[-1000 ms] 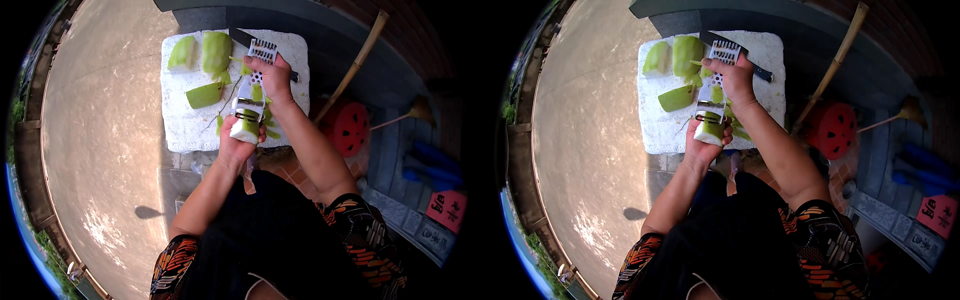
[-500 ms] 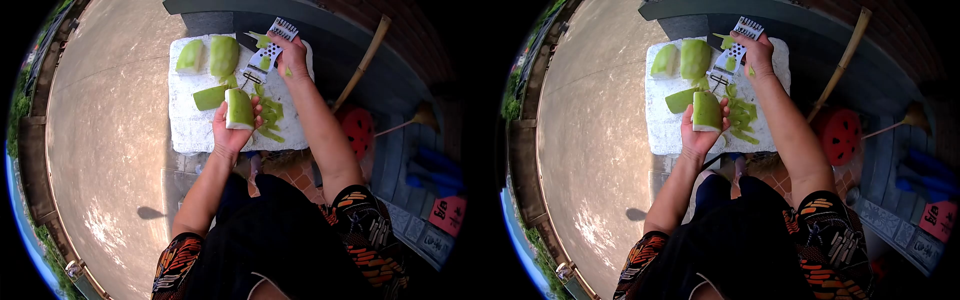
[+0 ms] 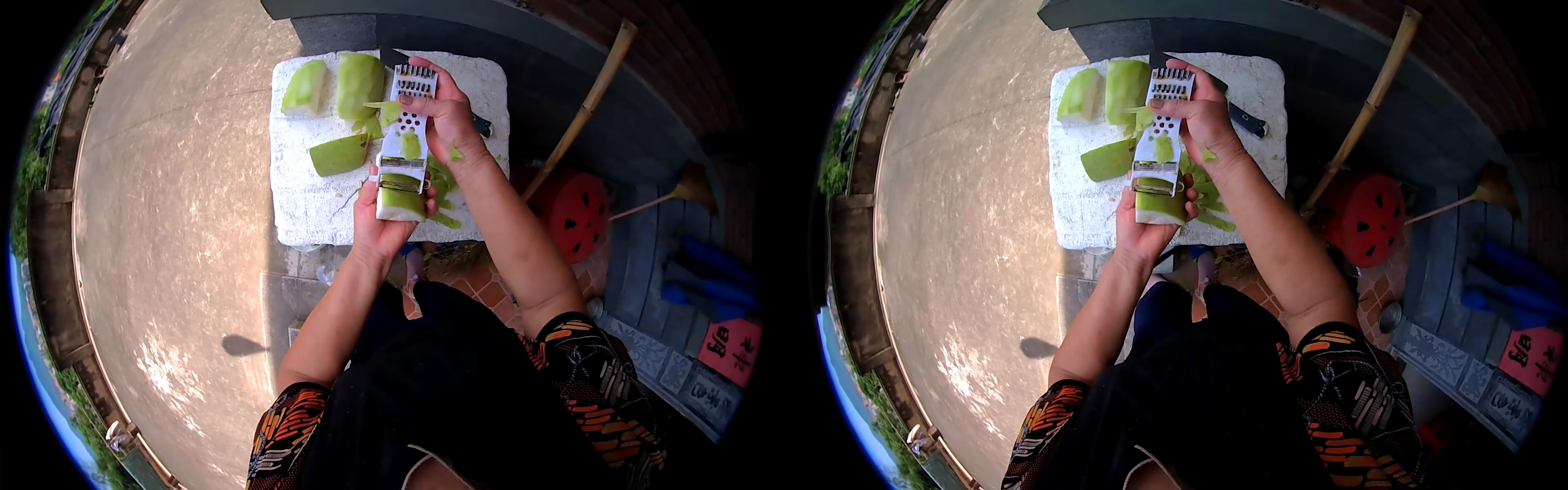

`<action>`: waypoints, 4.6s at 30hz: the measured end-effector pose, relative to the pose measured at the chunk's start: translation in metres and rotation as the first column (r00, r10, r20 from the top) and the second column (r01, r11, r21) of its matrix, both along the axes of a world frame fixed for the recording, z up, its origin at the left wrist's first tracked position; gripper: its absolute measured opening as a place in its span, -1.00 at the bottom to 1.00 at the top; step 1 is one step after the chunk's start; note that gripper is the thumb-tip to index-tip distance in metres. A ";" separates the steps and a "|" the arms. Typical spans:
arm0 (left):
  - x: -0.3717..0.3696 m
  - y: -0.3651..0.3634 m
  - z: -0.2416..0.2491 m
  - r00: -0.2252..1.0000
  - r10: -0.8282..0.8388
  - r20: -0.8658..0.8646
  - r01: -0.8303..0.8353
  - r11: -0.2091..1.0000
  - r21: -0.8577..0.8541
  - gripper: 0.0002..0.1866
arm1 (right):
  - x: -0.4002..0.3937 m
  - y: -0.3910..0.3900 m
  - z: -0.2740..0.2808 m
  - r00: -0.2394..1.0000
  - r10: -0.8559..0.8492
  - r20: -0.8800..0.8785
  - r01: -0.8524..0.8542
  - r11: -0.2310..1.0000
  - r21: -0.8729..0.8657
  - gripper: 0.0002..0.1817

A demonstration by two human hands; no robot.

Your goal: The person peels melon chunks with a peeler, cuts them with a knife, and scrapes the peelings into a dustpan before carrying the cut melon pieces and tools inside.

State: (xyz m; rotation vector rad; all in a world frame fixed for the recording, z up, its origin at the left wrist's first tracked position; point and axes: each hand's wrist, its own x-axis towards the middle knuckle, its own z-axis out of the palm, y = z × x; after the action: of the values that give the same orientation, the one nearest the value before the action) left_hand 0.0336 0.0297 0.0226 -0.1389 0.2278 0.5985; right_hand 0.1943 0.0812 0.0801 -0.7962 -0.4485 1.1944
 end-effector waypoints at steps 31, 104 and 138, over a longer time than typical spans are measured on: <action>0.010 -0.006 -0.018 0.991 0.021 -0.131 -0.024 1.000 -0.017 -0.28 | -0.003 0.012 0.011 0.976 -0.124 0.179 0.184 0.910 -0.372 -0.71; 0.009 -0.010 -0.015 0.996 0.002 -0.087 -0.004 1.000 -0.021 -0.42 | -0.014 0.011 -0.028 0.991 -0.063 0.118 0.112 0.873 -0.474 -0.71; 0.002 -0.016 0.019 0.998 -0.041 0.045 0.028 0.967 0.255 -0.26 | 0.075 0.059 -0.051 0.687 -0.305 0.659 0.640 0.684 -0.351 -0.53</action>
State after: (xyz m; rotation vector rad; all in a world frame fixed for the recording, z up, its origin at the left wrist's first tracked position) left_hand 0.0355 0.0134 0.0413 0.0979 0.1037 0.5835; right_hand 0.2691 0.1405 0.0288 -1.6989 -0.3027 0.5283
